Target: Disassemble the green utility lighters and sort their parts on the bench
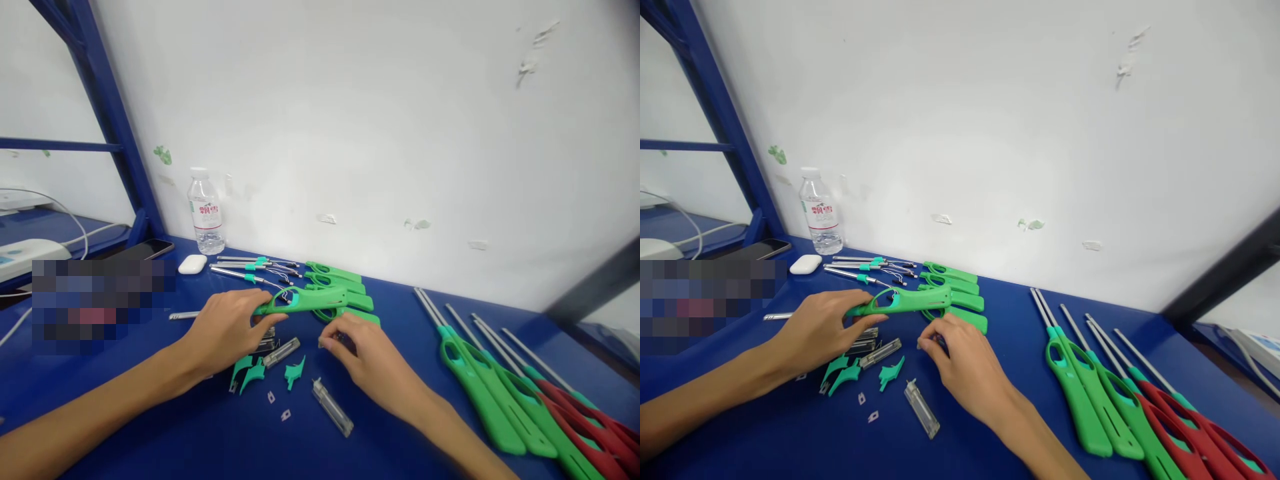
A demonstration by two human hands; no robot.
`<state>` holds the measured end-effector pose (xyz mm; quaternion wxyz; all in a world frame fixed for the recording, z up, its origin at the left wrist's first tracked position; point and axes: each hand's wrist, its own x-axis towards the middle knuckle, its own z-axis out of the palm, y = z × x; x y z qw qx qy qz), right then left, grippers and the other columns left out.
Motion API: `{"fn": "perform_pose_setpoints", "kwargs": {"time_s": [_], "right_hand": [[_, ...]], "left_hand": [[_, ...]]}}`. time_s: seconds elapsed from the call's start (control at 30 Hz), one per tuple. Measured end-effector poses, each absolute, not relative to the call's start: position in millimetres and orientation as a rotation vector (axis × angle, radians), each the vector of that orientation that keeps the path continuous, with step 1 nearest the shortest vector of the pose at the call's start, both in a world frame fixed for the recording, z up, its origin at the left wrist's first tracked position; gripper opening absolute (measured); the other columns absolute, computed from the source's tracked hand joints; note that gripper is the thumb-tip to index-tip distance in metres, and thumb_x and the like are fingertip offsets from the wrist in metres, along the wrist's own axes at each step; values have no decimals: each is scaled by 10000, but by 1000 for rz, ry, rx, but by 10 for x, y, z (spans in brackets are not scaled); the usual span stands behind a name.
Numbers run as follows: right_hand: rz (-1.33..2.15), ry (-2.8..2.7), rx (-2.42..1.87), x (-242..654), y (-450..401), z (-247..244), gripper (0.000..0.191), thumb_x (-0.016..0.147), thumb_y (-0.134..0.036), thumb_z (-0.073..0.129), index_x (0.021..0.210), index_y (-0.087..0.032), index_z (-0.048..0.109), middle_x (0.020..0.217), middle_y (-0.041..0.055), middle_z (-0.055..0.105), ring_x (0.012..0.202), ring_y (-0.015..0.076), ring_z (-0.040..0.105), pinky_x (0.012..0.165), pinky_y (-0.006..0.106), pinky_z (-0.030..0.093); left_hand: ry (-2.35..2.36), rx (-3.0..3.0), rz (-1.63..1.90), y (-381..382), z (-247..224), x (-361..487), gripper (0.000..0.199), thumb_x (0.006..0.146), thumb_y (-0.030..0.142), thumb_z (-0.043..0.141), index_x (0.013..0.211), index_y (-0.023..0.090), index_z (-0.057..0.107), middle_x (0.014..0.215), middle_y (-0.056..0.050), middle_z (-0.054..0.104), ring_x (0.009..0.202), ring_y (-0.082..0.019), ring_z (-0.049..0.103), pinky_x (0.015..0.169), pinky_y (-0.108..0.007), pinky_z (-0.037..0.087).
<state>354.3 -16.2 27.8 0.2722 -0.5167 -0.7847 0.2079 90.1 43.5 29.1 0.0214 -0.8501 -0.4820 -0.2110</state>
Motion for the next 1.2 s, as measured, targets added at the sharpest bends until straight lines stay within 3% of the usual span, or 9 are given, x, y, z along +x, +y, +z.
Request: {"fn": "perform_pose_setpoints", "kwargs": {"time_s": [0.23, 0.43, 0.57, 0.8, 1.13, 1.2], "right_hand": [[585, -2159, -1405, 3484, -207, 260, 132, 1065, -311, 585, 1006, -280, 699, 966, -21, 678, 917, 186, 643, 816, 326, 426], [528, -2178, -1462, 3533, -218, 312, 211, 1038, -153, 501, 1113, -271, 659, 1027, 5, 648, 938, 194, 640, 862, 350, 440], [473, -2219, -1517, 3559, -217, 325, 206, 1022, -157, 540, 1149, -286, 641, 1053, 4, 655, 934, 215, 648, 820, 362, 427], [425, -2278, -1553, 3592, -195, 345, 155, 962, -153, 663, 1029, -293, 675, 985, -33, 681, 938, 195, 643, 785, 316, 408], [323, -2250, -1511, 3615, -201, 358, 72, 958, -232, 693, 899, -272, 682, 882, -34, 667, 769, 171, 609, 679, 307, 361], [250, -2166, -1506, 3605, -194, 383, 260, 1020, -351, 627, 783, -246, 619, 772, -31, 632, 690, 168, 571, 641, 317, 333]], "left_hand": [[-1501, -2646, -662, 432, 290, 912, 396, 999, 576, 532, 830, 224, 598, 753, 11, 656, 663, -191, 577, 623, -295, 297], [-1520, -2651, -646, 434, 300, 921, 392, 998, 574, 531, 829, 227, 595, 750, 10, 651, 672, -197, 582, 624, -295, 295], [-1542, -2647, -637, 433, 297, 919, 392, 1000, 588, 521, 868, 231, 617, 779, 4, 676, 699, -211, 605, 634, -302, 310], [-1546, -2654, -637, 429, 309, 920, 391, 1001, 585, 521, 867, 233, 623, 785, 7, 686, 692, -201, 605, 630, -305, 325], [-1501, -2670, -651, 426, 300, 905, 388, 1001, 587, 531, 918, 231, 663, 783, 0, 706, 700, -207, 636, 638, -307, 364], [-1483, -2676, -663, 429, 303, 910, 390, 1000, 585, 536, 938, 226, 674, 792, -6, 717, 700, -211, 645, 640, -311, 376]]}}
